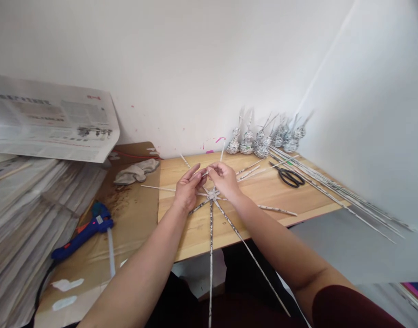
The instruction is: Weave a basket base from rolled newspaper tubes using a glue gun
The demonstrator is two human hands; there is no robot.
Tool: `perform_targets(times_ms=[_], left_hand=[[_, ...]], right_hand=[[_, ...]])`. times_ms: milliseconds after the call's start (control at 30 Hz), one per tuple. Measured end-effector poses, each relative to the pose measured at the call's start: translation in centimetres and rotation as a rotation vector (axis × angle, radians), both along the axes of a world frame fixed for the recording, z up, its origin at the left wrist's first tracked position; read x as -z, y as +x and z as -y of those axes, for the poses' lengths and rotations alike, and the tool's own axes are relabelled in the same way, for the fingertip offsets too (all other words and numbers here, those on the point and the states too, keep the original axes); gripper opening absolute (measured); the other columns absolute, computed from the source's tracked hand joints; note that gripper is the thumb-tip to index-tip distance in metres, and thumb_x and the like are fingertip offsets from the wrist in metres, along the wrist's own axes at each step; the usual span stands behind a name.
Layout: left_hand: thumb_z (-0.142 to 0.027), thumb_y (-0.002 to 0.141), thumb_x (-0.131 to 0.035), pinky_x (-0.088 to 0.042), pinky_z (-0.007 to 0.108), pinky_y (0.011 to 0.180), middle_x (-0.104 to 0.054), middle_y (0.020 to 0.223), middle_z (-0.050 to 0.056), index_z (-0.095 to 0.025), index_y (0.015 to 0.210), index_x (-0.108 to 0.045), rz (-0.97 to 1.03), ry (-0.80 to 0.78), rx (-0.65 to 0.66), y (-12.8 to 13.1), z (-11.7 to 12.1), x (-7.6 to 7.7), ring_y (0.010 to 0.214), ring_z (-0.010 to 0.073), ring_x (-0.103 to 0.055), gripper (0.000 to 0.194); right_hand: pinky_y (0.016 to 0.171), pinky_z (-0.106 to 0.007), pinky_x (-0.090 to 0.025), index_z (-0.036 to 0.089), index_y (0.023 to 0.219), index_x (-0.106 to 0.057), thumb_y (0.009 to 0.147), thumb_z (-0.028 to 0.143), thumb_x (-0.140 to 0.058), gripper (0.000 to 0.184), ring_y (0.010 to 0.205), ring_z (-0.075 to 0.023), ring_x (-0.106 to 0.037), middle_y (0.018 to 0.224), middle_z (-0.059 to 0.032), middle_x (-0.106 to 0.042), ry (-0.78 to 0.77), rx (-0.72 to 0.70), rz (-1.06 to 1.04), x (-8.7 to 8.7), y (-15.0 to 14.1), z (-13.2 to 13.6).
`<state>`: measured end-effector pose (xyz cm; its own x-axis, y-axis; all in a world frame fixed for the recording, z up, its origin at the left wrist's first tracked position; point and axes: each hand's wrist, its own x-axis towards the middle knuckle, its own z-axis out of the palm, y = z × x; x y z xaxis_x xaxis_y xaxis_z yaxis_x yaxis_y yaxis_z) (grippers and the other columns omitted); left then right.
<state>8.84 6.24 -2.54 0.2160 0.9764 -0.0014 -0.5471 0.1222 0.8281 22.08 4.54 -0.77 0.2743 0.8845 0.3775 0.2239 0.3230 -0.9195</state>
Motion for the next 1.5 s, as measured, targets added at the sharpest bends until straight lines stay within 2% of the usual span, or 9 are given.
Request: perform_targets(times_ms=[200,333,467,633,800,900,1133,1267,1500], left_hand=[[-0.014,0.070,-0.079,-0.053,0.024,0.093,-0.072,0.118,0.010,-0.019,0.124,-0.065,-0.024,0.013,0.031,0.1,0.1,0.1,0.108,0.0163,-0.067,0.056],[-0.016,0.070,-0.080,-0.052,0.023,0.096,-0.070,0.123,0.010,-0.019,0.128,-0.062,-0.052,0.032,0.055,0.0,0.3,0.1,0.113,0.0162,-0.065,0.061],[-0.015,0.068,-0.080,-0.053,0.025,0.094,-0.070,0.124,0.011,-0.019,0.128,-0.062,-0.066,0.041,0.066,0.0,0.5,-0.1,0.113,0.0171,-0.065,0.063],[-0.015,0.064,-0.082,-0.054,0.029,0.093,-0.072,0.117,0.013,-0.016,0.125,-0.064,-0.101,0.055,0.051,0.1,0.7,-0.3,0.115,0.0217,-0.065,0.064],[-0.020,0.062,-0.084,-0.051,0.035,0.099,-0.072,0.118,0.016,-0.015,0.127,-0.063,-0.141,0.080,0.058,0.0,0.8,-0.4,0.120,0.0256,-0.063,0.069],[-0.022,0.065,-0.084,-0.050,0.036,0.102,-0.070,0.121,0.016,-0.016,0.130,-0.061,-0.129,0.090,0.056,0.0,0.7,-0.3,0.123,0.0251,-0.061,0.070],[-0.019,0.069,-0.081,-0.049,0.034,0.104,-0.068,0.126,0.015,-0.017,0.132,-0.060,-0.091,0.081,0.032,0.1,0.6,0.1,0.123,0.0231,-0.061,0.066],[-0.016,0.069,-0.081,-0.049,0.036,0.105,-0.068,0.124,0.015,-0.016,0.133,-0.060,-0.108,0.085,0.035,0.3,0.7,0.1,0.124,0.0241,-0.060,0.067],[-0.022,0.069,-0.081,-0.049,0.041,0.105,-0.070,0.121,0.015,-0.016,0.137,-0.056,-0.197,0.178,0.004,0.5,0.9,0.5,0.121,0.0273,-0.062,0.073]], right_hand=[[0.077,-0.028,-0.053,0.020,0.090,-0.069,0.084,0.024,-0.060,0.011,0.077,-0.0153,-0.067,0.087,-0.0023,-0.074,0.086,0.120,0.314,0.4,0.5,1.4],[0.089,-0.032,-0.051,0.022,0.094,-0.074,0.087,0.027,-0.062,0.014,0.091,-0.0184,-0.068,0.097,-0.0046,-0.076,0.140,0.165,0.482,0.2,0.8,1.6],[0.087,-0.031,-0.051,0.022,0.092,-0.075,0.086,0.034,-0.067,0.016,0.087,-0.0186,-0.068,0.094,-0.0043,-0.077,0.104,0.166,0.462,0.1,0.8,1.5],[0.079,-0.028,-0.051,0.021,0.087,-0.075,0.088,0.027,-0.061,0.016,0.079,-0.0166,-0.068,0.087,-0.0025,-0.076,0.096,0.162,0.436,0.3,1.0,1.4],[0.078,-0.027,-0.051,0.021,0.086,-0.074,0.087,0.024,-0.059,0.016,0.077,-0.0162,-0.068,0.085,-0.0017,-0.076,0.078,0.173,0.475,0.4,1.0,1.3],[0.082,-0.028,-0.051,0.022,0.090,-0.075,0.089,0.026,-0.058,0.017,0.083,-0.0172,-0.068,0.091,-0.0021,-0.076,0.093,0.186,0.479,0.4,1.0,1.3],[0.093,-0.032,-0.047,0.022,0.097,-0.076,0.092,0.032,-0.060,0.019,0.096,-0.0203,-0.065,0.099,-0.0050,-0.076,0.149,0.214,0.608,0.1,0.8,1.8],[0.093,-0.033,-0.046,0.022,0.096,-0.075,0.093,0.026,-0.057,0.019,0.096,-0.0212,-0.063,0.098,-0.0052,-0.075,0.108,0.226,0.701,-0.2,0.6,2.0],[0.087,-0.032,-0.045,0.019,0.083,-0.072,0.089,0.021,-0.057,0.016,0.089,-0.0219,-0.061,0.088,-0.0065,-0.074,0.108,0.265,0.771,-0.2,0.5,1.8]])
